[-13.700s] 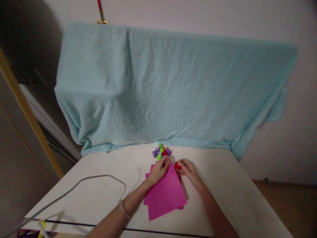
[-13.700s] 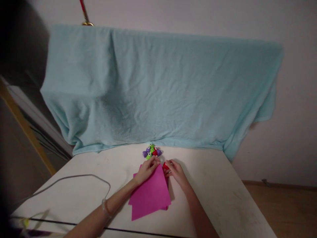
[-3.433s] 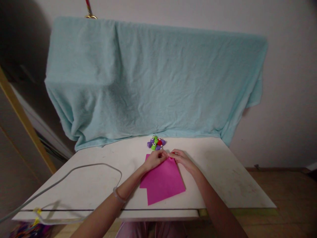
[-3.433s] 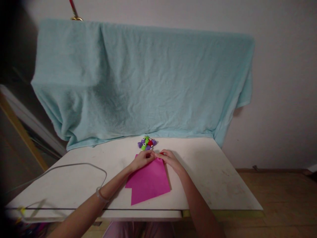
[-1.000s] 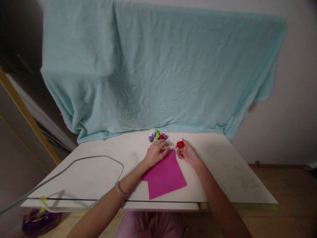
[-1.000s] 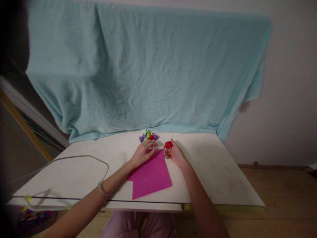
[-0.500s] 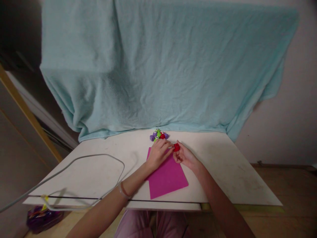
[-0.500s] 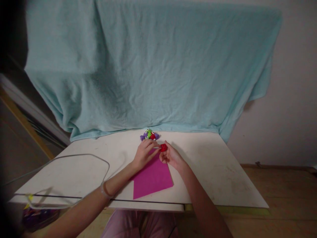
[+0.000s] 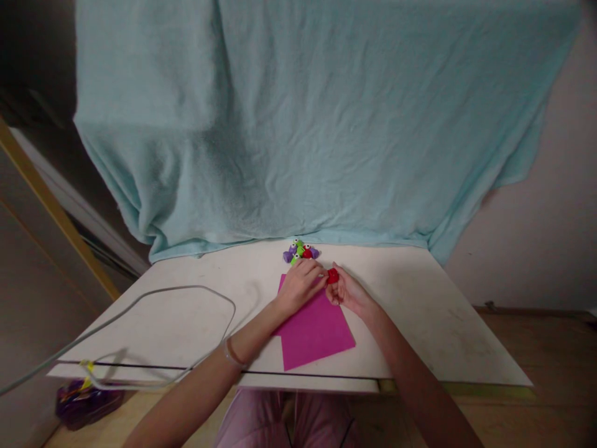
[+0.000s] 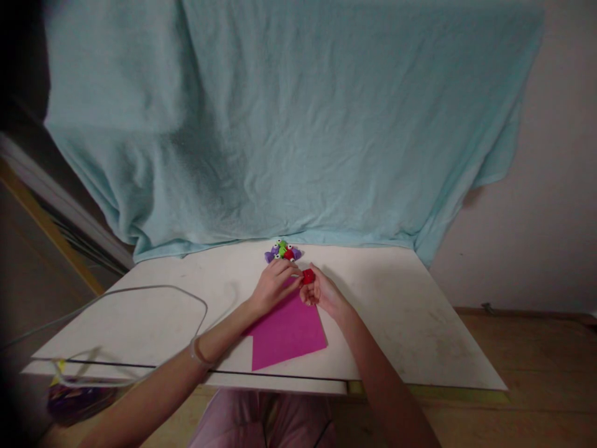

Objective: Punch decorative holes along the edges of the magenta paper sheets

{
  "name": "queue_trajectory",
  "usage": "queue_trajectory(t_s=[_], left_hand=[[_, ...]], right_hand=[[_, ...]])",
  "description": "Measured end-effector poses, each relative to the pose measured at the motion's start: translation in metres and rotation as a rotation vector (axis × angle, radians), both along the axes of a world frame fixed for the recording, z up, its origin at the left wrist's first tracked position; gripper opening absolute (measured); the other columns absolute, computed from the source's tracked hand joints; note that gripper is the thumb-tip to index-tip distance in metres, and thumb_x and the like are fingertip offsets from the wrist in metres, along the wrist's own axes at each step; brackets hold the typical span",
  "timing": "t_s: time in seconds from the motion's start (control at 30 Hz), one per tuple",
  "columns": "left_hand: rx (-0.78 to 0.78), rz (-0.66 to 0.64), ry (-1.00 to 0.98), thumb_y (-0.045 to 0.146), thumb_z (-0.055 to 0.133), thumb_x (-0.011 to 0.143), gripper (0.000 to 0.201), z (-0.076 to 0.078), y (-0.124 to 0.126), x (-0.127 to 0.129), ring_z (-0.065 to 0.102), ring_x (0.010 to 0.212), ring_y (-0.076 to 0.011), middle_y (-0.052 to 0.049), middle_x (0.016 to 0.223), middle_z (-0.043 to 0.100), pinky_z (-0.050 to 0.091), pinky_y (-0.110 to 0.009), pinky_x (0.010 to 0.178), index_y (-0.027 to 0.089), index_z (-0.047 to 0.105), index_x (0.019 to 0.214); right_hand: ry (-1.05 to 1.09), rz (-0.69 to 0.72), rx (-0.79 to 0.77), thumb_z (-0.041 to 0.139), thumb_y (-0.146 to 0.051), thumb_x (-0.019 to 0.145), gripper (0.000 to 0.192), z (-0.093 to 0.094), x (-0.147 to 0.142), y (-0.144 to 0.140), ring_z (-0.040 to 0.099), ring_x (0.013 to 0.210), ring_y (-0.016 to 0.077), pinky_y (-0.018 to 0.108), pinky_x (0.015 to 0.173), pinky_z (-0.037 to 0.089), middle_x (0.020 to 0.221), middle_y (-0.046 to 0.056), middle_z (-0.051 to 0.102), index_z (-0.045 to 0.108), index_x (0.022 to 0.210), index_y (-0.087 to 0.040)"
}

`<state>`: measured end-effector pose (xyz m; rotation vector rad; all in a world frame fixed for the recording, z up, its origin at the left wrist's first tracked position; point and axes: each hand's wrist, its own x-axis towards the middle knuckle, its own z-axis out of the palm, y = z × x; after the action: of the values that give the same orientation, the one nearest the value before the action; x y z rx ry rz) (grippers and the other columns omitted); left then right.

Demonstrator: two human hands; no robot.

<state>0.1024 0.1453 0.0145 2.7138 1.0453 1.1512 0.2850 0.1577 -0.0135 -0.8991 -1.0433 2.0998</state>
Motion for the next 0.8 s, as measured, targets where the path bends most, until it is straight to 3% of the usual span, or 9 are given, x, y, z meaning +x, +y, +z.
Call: queue_trajectory(t_s=[0.33,0.53,0.6,0.8], left_hand=[[-0.06,-0.003,-0.056,0.028,0.048,0.092,0.015,0.0,-0.002,0.001,0.055,0.089,-0.02,-0.007,0.091,0.06,0.041,-0.034,0.081,0.019,0.06,0.095],[-0.174,0.014,-0.22,0.029,0.052,0.09,0.014,-0.01,0.004,0.001,0.057,0.089,-0.02,-0.007,0.091,0.061,0.044,-0.032,0.081,0.019,0.062,0.093],[-0.241,0.024,-0.309,0.03,0.051,0.091,0.017,-0.014,0.009,0.003,0.059,0.089,-0.0193,-0.007,0.091,0.063,0.045,-0.031,0.082,0.019,0.063,0.092],[-0.435,0.062,-0.507,0.03,0.045,0.094,0.032,-0.021,0.019,0.006,0.063,0.097,-0.0191,-0.007,0.109,0.068,0.048,-0.033,0.089,0.022,0.059,0.121]], right_hand=[[-0.066,-0.227,0.088,0.024,-0.064,0.091,0.061,0.006,0.006,0.004,0.043,0.033,0.011,0.021,0.037,0.029,0.044,0.003,0.055,0.056,0.07,-0.017],[-0.04,-0.162,0.053,0.026,-0.066,0.089,0.06,0.004,0.011,0.008,0.03,0.029,0.0095,0.021,0.036,0.02,0.036,-0.002,0.043,0.055,0.067,-0.018],[-0.019,-0.188,0.07,0.028,-0.065,0.089,0.058,0.004,0.011,0.008,0.032,0.03,0.0096,0.021,0.036,0.021,0.038,-0.002,0.045,0.056,0.071,-0.018],[0.021,-0.259,0.092,0.034,-0.062,0.089,0.049,0.011,0.01,0.007,0.039,0.036,0.0105,0.021,0.038,0.023,0.049,-0.001,0.053,0.056,0.084,-0.019]])
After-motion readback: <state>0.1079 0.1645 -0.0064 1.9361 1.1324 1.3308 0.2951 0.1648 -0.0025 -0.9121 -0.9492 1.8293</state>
